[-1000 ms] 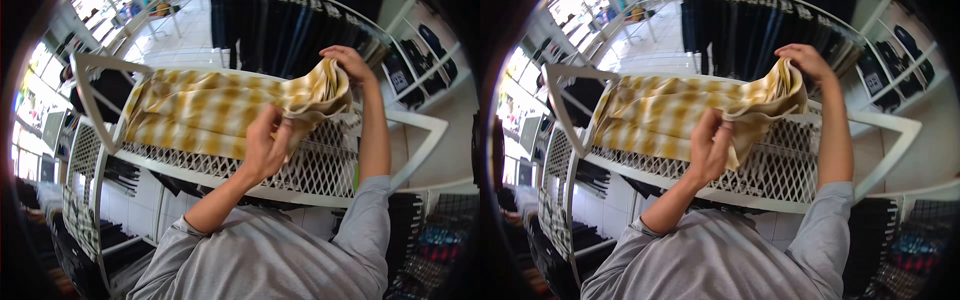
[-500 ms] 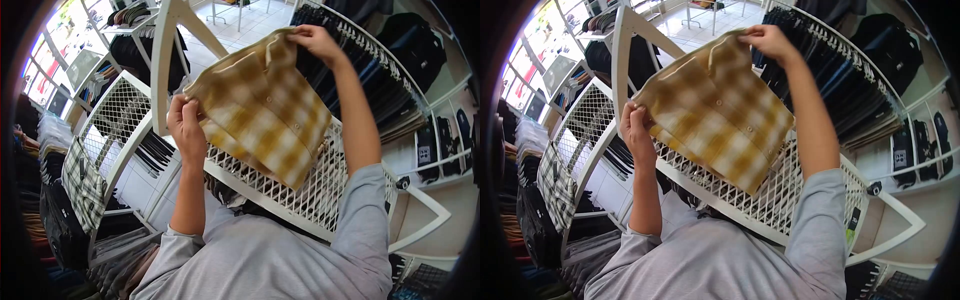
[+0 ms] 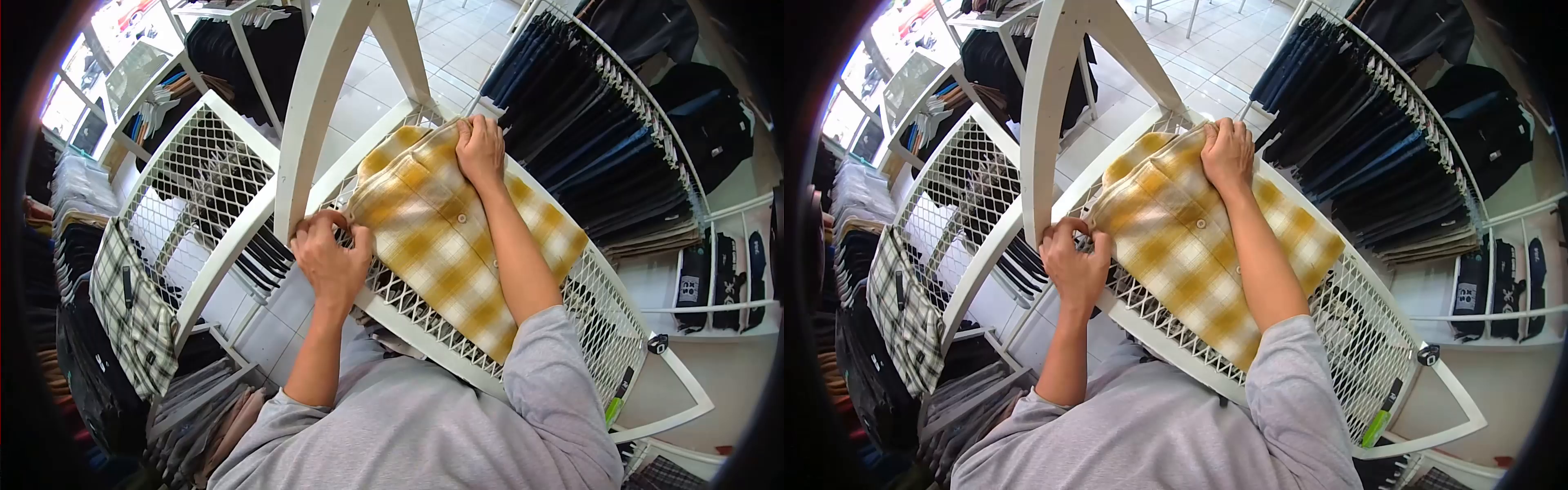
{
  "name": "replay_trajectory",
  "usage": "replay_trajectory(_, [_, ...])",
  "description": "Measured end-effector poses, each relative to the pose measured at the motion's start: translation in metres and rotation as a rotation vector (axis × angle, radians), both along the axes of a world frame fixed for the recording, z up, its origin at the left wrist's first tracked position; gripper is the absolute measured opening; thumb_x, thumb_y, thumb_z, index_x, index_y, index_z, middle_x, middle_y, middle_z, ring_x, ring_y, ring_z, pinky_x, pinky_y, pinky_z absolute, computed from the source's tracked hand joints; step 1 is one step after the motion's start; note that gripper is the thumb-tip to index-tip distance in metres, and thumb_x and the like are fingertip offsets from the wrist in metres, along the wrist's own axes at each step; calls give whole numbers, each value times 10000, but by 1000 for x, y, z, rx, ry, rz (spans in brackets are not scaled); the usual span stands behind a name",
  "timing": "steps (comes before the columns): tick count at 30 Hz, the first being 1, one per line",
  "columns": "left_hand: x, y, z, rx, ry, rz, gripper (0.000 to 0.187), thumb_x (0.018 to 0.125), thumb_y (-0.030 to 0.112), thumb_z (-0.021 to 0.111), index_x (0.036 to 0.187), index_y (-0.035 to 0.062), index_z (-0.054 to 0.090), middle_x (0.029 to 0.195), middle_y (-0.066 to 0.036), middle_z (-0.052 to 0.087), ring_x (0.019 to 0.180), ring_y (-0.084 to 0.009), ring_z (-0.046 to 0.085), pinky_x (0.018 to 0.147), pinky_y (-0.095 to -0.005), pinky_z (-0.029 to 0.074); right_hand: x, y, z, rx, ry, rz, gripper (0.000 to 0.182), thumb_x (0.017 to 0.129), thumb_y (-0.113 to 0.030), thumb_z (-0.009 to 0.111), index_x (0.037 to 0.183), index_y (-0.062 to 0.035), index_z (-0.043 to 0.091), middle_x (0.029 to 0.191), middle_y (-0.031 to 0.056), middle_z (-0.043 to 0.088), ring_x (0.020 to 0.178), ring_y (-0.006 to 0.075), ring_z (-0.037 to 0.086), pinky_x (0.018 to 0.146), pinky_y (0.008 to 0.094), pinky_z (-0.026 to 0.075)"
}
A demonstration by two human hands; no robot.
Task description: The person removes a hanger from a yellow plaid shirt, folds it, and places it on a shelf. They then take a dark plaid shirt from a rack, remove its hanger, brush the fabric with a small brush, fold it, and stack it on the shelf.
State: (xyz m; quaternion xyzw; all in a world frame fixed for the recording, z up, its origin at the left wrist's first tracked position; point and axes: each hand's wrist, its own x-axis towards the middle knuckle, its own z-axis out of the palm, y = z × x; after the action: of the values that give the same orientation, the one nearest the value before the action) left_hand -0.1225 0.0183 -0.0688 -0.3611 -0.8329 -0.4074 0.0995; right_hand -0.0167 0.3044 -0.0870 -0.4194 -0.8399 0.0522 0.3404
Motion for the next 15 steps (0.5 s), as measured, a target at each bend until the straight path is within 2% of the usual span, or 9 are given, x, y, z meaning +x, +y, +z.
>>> replay_trajectory(1, [1,1,4,-1,-5,-8,165,749,170,651,851,40,657,919,-122,680,967,-330,590,948,-455,399,1,0,1,-24,-33,-30,324,988,-359,560,1041,-43,610,1088,185,627,1032,383,586,881,470,463])
replay_trajectory(3, [3,3,10,34,-87,-8,238,747,165,647,955,50,664,923,-117,676,965,-323,588,944,-444,398,3,-3,3,-15,-80,-99,348,978,-383,576,1066,-50,620,1099,182,624,1044,375,583,893,462,460])
replay_trajectory(4, [-1,1,1,8,-21,-29,354,786,227,704,1095,59,668,918,-97,670,963,-303,584,945,-442,386,3,-5,5,-5,-124,-158,374,968,-408,592,1091,-56,629,1110,179,621,1056,368,580,905,454,457])
replay_trajectory(5, [-2,1,0,4,-23,-36,354,786,227,704,1095,59,668,918,-97,670,963,-303,584,945,-442,386,4,-7,9,-10,-127,-165,374,968,-408,592,1091,-56,629,1110,179,621,1056,368,580,905,454,457])
replay_trajectory(7, [-2,2,0,-37,83,-47,464,816,314,764,1193,58,672,915,-77,666,988,-287,581,945,-446,373,7,-9,19,-47,-185,-101,414,948,-438,625,1135,-68,635,1065,165,644,1034,356,592,923,441,456])
replay_trajectory(11, [-3,-1,-6,-23,43,-83,525,828,362,785,1250,69,673,910,-68,661,1017,-281,577,940,-451,364,12,0,15,-91,-120,48,410,942,-433,641,1116,-62,629,1034,168,667,1032,370,604,918,448,466])
replay_trajectory(13, [-3,-2,-8,-33,19,-114,490,816,315,802,1236,87,697,927,-61,670,1020,-267,574,971,-424,360,9,-3,18,-139,-4,106,399,948,-413,640,1093,-43,613,1012,201,689,1016,401,629,880,473,486])
replay_trajectory(14, [-1,-2,-7,-28,56,-102,415,819,308,798,1167,90,734,905,-57,674,1012,-261,579,958,-419,366,11,-4,23,-187,15,101,395,960,-409,625,1066,-29,596,1004,238,692,987,436,645,826,499,500])
replay_trajectory(15, [-1,-3,-4,-20,63,-87,415,819,308,798,1167,90,734,905,-57,674,1012,-261,579,958,-419,366,13,-5,28,-179,20,116,395,960,-409,625,1066,-29,596,1004,238,692,987,436,645,826,499,500])
